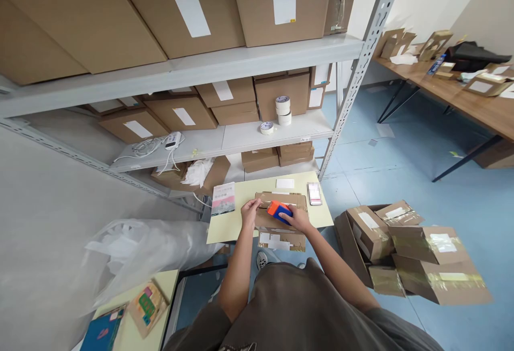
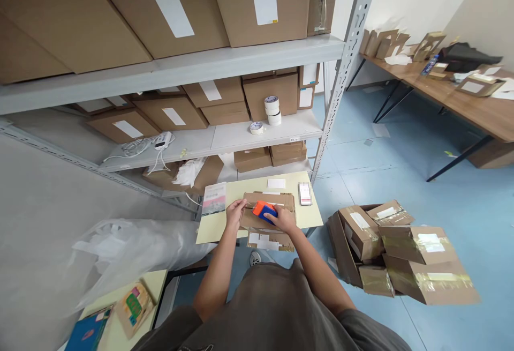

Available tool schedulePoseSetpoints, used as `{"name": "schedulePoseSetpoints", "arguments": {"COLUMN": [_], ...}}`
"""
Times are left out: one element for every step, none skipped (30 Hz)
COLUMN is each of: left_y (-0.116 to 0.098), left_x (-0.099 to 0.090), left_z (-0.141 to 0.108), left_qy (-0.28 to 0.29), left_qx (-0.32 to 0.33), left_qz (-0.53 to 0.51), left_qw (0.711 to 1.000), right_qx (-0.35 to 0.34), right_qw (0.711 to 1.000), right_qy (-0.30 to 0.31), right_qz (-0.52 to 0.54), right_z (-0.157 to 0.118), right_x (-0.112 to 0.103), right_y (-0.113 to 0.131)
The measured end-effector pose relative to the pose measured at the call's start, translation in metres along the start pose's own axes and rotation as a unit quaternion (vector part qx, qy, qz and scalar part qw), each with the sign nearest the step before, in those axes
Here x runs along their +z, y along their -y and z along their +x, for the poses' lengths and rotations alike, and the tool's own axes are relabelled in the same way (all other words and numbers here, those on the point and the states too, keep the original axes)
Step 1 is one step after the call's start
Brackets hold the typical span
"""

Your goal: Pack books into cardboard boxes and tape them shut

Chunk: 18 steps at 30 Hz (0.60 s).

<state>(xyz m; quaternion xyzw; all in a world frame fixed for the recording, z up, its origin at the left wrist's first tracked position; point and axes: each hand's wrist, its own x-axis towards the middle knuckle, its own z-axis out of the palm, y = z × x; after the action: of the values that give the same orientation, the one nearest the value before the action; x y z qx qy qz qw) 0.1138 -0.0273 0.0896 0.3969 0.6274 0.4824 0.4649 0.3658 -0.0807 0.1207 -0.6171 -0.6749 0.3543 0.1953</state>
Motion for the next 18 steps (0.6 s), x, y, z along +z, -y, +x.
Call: {"name": "schedulePoseSetpoints", "arguments": {"left_y": [0.0, 0.0, -0.001, -0.001, -0.002, -0.004, -0.005, -0.006, -0.007, -0.008, -0.009, -0.009, -0.01, -0.01, -0.01, -0.009, -0.008, -0.006], "left_x": [0.002, 0.004, 0.006, 0.008, 0.01, 0.012, 0.014, 0.016, 0.017, 0.018, 0.018, 0.016, 0.012, 0.007, 0.0, -0.008, -0.016, -0.024], "left_z": [-0.002, -0.004, -0.007, -0.009, -0.011, -0.013, -0.015, -0.016, -0.018, -0.018, -0.018, -0.017, -0.015, -0.012, -0.007, -0.003, 0.002, 0.006], "left_qy": [-0.014, -0.032, -0.052, -0.073, -0.094, -0.116, -0.138, -0.161, -0.182, -0.2, -0.213, -0.225, -0.237, -0.253, -0.269, -0.283, -0.293, -0.292], "left_qx": [0.01, 0.02, 0.029, 0.039, 0.049, 0.059, 0.069, 0.076, 0.08, 0.081, 0.08, 0.077, 0.075, 0.072, 0.068, 0.063, 0.056, 0.048], "left_qz": [0.001, -0.001, -0.001, 0.002, 0.007, 0.012, 0.016, 0.02, 0.021, 0.023, 0.026, 0.032, 0.039, 0.046, 0.051, 0.057, 0.062, 0.067], "left_qw": [1.0, 0.999, 0.998, 0.997, 0.994, 0.991, 0.988, 0.984, 0.98, 0.976, 0.973, 0.971, 0.968, 0.964, 0.959, 0.955, 0.952, 0.953], "right_qx": [0.003, 0.006, 0.007, 0.01, 0.012, 0.013, 0.014, 0.012, 0.008, 0.005, 0.003, 0.003, 0.005, 0.01, 0.019, 0.028, 0.038, 0.047], "right_qw": [1.0, 1.0, 1.0, 0.999, 0.999, 0.998, 0.997, 0.996, 0.996, 0.995, 0.994, 0.993, 0.992, 0.991, 0.99, 0.989, 0.989, 0.989], "right_qy": [-0.003, -0.004, -0.004, -0.002, 0.0, 0.004, 0.01, 0.017, 0.024, 0.032, 0.038, 0.042, 0.045, 0.047, 0.049, 0.05, 0.051, 0.053], "right_qz": [-0.012, -0.021, -0.03, -0.04, -0.05, -0.061, -0.072, -0.082, -0.09, -0.097, -0.104, -0.112, -0.12, -0.129, -0.134, -0.135, -0.133, -0.128], "right_z": [0.001, 0.002, 0.003, 0.005, 0.006, 0.007, 0.008, 0.009, 0.01, 0.01, 0.011, 0.012, 0.012, 0.012, 0.011, 0.011, 0.01, 0.008], "right_x": [-0.002, -0.005, -0.007, -0.01, -0.014, -0.018, -0.022, -0.026, -0.03, -0.034, -0.037, -0.04, -0.043, -0.046, -0.049, -0.052, -0.055, -0.058], "right_y": [0.003, 0.007, 0.011, 0.015, 0.02, 0.025, 0.03, 0.035, 0.04, 0.045, 0.048, 0.051, 0.051, 0.05, 0.048, 0.043, 0.038, 0.032]}}
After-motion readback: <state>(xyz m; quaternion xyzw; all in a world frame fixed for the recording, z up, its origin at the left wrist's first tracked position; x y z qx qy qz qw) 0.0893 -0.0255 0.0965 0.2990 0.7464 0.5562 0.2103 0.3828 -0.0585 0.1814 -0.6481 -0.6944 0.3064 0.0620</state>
